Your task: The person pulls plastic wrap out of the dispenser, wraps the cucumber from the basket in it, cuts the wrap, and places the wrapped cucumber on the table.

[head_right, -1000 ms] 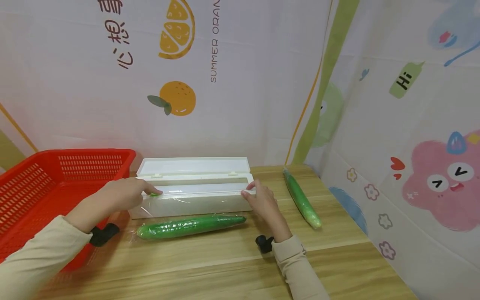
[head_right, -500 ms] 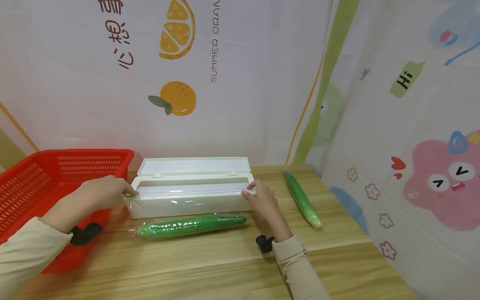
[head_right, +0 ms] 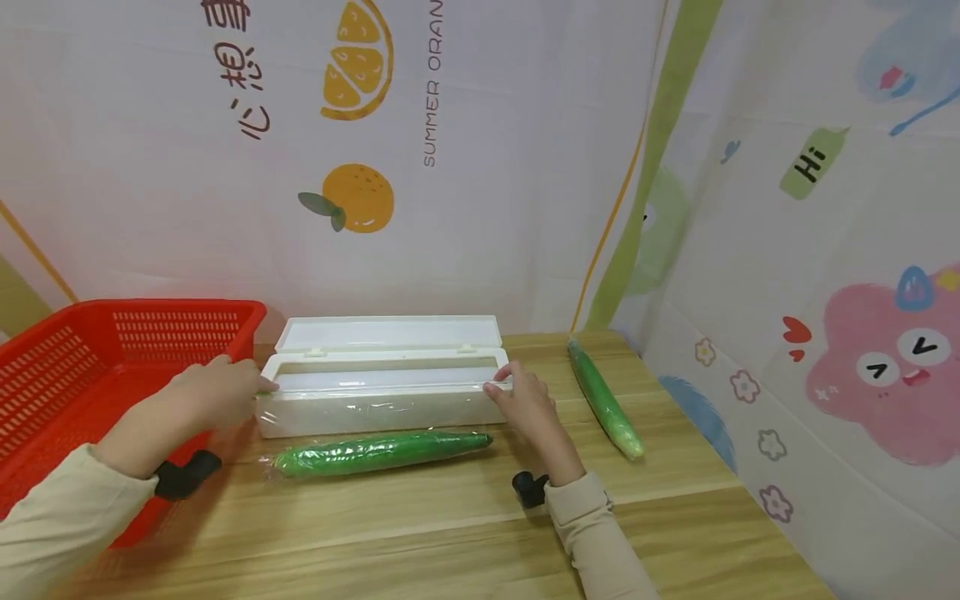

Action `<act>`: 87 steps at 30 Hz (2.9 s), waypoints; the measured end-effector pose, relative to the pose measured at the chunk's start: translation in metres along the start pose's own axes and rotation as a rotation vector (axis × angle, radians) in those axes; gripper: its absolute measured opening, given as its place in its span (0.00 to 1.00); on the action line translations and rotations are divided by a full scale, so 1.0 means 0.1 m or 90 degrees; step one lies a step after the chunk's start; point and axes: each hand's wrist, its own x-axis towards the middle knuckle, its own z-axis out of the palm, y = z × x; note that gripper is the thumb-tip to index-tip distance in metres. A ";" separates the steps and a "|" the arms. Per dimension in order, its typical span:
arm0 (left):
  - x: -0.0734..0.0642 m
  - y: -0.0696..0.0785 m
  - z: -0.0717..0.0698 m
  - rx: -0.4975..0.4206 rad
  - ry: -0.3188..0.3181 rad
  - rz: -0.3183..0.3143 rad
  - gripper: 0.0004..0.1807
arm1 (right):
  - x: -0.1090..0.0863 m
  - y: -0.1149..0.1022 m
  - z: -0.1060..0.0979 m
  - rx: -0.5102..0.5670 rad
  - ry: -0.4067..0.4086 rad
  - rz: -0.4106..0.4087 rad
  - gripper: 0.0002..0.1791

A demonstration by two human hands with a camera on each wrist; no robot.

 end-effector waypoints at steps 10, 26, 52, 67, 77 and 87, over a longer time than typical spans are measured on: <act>-0.09 0.61 0.52 0.005 0.234 0.102 0.12 | -0.04 -0.07 0.02 -0.080 0.024 0.012 0.17; -0.05 0.62 0.85 -0.070 0.257 0.114 0.21 | -0.29 -0.48 0.25 -0.277 -0.153 -0.312 0.11; -0.22 0.48 0.78 -0.215 0.110 0.144 0.16 | -0.51 -0.59 0.20 -0.323 -0.279 -0.190 0.16; -0.13 0.31 0.83 -0.377 0.025 0.173 0.06 | -0.65 -0.68 0.16 -0.381 -0.241 -0.214 0.09; -0.08 0.26 0.88 -0.339 0.050 0.188 0.11 | -0.65 -0.68 0.17 -0.403 -0.207 -0.245 0.09; -0.05 0.34 0.92 -0.301 0.146 0.194 0.03 | -0.61 -0.64 0.21 -0.407 -0.221 -0.238 0.14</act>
